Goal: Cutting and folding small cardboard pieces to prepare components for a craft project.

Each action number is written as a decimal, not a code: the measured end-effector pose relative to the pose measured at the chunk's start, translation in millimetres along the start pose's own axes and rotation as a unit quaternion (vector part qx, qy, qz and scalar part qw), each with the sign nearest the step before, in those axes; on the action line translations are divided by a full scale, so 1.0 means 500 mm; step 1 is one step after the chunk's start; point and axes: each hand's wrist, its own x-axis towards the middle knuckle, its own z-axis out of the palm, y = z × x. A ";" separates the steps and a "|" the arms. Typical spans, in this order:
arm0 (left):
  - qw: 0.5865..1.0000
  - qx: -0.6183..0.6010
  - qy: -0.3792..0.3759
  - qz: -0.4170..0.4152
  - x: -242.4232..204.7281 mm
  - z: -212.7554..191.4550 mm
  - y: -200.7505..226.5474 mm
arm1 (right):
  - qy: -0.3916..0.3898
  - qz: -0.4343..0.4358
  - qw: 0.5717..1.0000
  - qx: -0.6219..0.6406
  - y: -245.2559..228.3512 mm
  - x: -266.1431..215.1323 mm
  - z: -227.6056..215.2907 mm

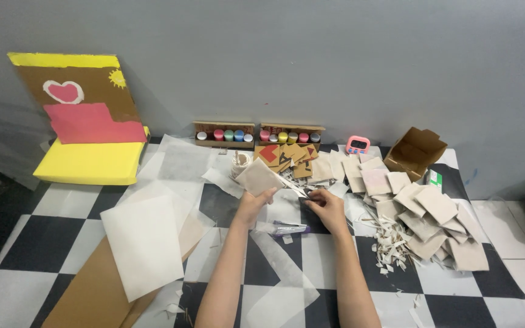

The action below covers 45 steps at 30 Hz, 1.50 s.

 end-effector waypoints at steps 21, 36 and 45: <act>0.975 0.200 -0.006 -0.101 -0.005 0.049 0.010 | -0.049 -0.043 0.990 0.128 -0.060 -0.026 0.018; 0.972 0.215 -0.096 -0.019 -0.015 0.042 0.021 | 0.107 0.012 0.940 0.325 -0.022 0.001 -0.015; 0.964 0.256 -0.073 -0.005 -0.014 0.051 0.027 | 0.388 0.024 0.858 0.337 0.019 0.016 -0.089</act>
